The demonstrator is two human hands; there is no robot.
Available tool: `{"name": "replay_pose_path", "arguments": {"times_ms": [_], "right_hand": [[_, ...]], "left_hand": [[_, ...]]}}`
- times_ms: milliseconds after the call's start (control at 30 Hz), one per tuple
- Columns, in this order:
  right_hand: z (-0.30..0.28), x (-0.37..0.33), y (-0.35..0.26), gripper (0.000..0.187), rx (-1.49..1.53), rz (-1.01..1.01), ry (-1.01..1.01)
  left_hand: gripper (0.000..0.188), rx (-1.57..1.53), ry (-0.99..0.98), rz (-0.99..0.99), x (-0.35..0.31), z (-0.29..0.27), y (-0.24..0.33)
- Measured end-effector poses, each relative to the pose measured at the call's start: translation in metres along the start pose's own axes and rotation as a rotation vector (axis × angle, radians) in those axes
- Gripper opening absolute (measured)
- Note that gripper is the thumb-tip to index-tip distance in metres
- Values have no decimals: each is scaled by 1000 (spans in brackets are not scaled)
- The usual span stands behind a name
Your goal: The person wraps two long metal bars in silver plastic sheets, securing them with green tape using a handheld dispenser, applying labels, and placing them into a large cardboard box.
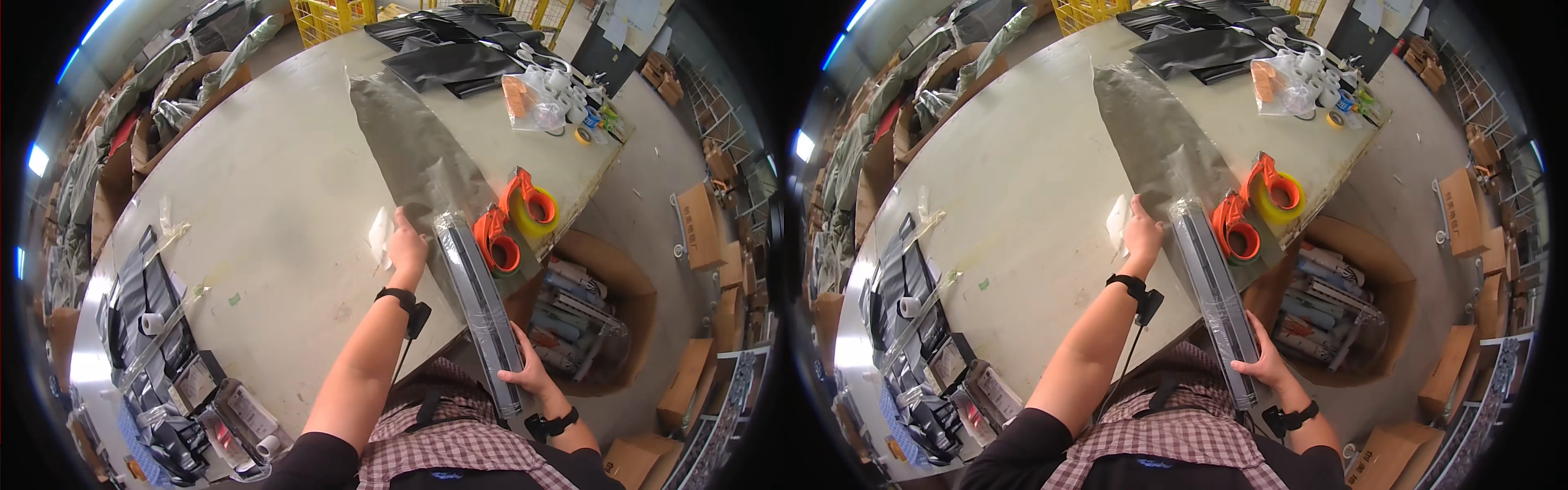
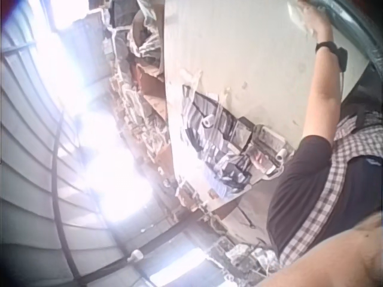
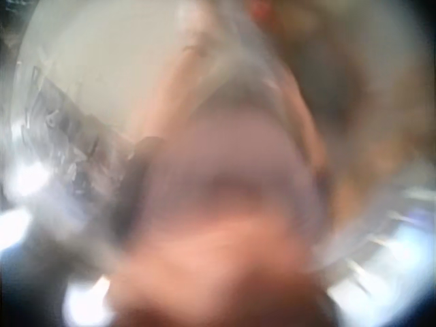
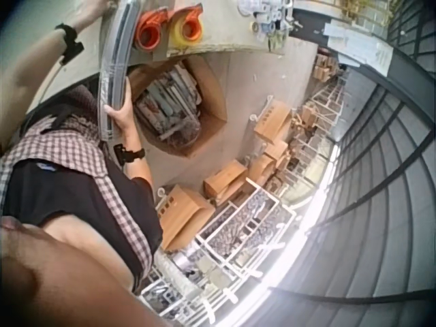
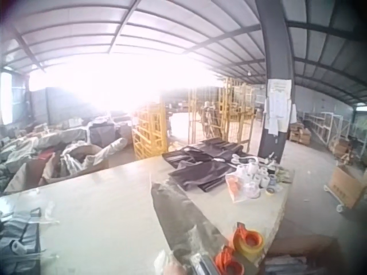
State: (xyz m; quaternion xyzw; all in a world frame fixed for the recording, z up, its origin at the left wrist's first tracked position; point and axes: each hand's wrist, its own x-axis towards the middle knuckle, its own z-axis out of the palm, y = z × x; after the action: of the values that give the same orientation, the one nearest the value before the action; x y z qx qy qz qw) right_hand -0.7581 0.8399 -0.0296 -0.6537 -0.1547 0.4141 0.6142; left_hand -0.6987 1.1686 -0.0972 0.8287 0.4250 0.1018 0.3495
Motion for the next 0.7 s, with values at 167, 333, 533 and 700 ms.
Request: {"name": "replay_pose_path", "arguments": {"times_ms": [167,333,533,700], "right_hand": [[3,-7,-9,106,-42,3,2],[3,-8,-8,106,-54,22,28],[-7,5,-2,103,-53,-20,5],[-11,28,-8,101,-156,-77,-30]], "left_hand": [[81,83,665,95,-8,11,14],[42,-319,-103,115,6,10,-12],[48,-86,212,57,42,-49,-128],[45,-13,398,162,4,-149,-230]]}}
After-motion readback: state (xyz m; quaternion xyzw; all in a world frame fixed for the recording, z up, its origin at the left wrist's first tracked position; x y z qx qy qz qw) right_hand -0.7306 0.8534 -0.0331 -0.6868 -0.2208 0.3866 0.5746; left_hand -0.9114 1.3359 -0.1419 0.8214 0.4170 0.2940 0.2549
